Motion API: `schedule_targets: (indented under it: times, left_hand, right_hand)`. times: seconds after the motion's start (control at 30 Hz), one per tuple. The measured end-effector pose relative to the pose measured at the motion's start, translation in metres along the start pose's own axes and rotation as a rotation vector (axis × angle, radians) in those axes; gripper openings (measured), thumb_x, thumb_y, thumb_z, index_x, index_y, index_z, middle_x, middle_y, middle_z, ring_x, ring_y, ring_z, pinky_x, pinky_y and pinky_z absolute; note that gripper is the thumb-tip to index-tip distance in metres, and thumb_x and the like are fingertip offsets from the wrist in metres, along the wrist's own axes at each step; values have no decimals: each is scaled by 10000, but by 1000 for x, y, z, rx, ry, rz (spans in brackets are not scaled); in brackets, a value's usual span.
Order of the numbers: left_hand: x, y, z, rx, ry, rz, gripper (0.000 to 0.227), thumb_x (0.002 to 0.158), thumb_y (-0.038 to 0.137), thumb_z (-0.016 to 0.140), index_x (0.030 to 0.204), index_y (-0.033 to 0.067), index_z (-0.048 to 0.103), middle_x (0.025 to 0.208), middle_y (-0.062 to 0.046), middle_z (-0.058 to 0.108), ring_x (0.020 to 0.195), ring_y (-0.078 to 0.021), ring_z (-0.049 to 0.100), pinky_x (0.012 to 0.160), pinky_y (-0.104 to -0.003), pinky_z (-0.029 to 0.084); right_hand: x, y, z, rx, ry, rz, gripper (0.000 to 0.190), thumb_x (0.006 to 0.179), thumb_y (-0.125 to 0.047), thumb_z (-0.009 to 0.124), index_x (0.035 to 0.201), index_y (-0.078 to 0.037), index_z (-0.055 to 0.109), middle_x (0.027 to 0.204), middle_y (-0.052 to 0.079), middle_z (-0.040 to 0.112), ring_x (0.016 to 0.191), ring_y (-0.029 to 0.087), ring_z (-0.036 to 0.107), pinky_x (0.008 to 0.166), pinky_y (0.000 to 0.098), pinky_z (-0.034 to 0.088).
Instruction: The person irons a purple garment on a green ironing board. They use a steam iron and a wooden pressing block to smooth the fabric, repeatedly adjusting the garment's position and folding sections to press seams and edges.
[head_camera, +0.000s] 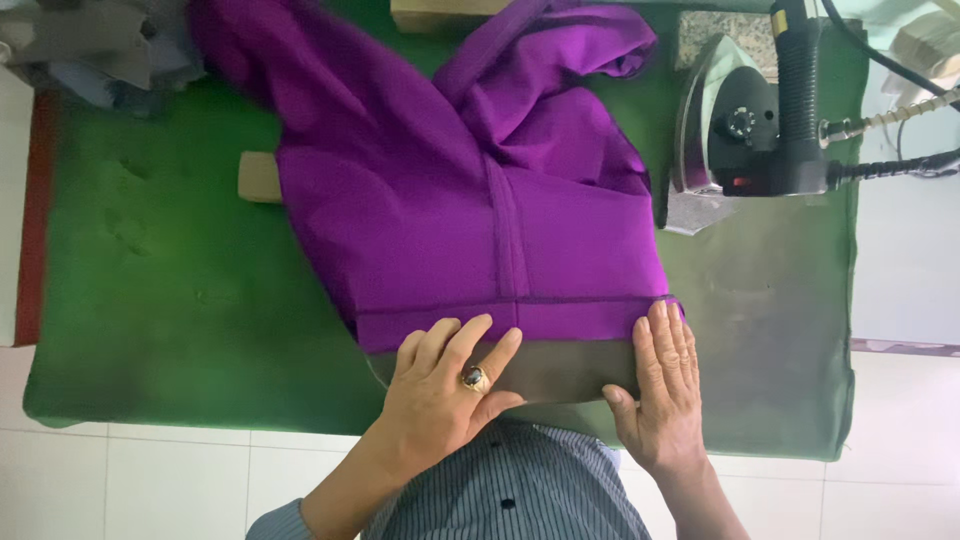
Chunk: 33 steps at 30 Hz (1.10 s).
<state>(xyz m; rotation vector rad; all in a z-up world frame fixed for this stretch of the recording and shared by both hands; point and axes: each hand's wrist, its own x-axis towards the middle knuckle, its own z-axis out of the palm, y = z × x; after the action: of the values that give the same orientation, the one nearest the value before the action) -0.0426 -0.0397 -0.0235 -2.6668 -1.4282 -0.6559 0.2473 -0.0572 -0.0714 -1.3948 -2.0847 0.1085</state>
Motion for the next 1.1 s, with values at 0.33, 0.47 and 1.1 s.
schedule_targets:
  times: [0.33, 0.47, 1.1]
  left_hand:
    - [18, 0, -11, 88, 26, 122, 591, 977, 585, 695, 1338, 118, 672, 1476, -28, 569, 1209, -292, 562, 873, -436, 446]
    - [25, -5, -17, -22, 49, 184, 532, 979, 482, 744, 1283, 48, 697, 1418, -109, 628, 1218, -324, 612, 901, -456, 495]
    - [73, 65, 15, -134, 64, 219, 538, 998, 452, 705, 1293, 5, 654, 1183, -132, 621, 1132, -337, 620, 940, -472, 523]
  right_hand:
    - [0, -1, 1, -25, 23, -6, 698, 1074, -502, 359, 1566, -7, 364, 1650, 252, 332, 1568, 431, 309, 1309, 566, 260]
    - [1, -2, -3, -21, 9, 12, 689, 1070, -496, 372, 1564, -17, 377, 1655, 236, 333, 1573, 421, 302, 1306, 565, 258]
    - [1, 2, 0, -37, 55, 0, 734, 1013, -555, 460, 1513, -18, 450, 1614, 212, 397, 1529, 422, 381, 1279, 569, 311]
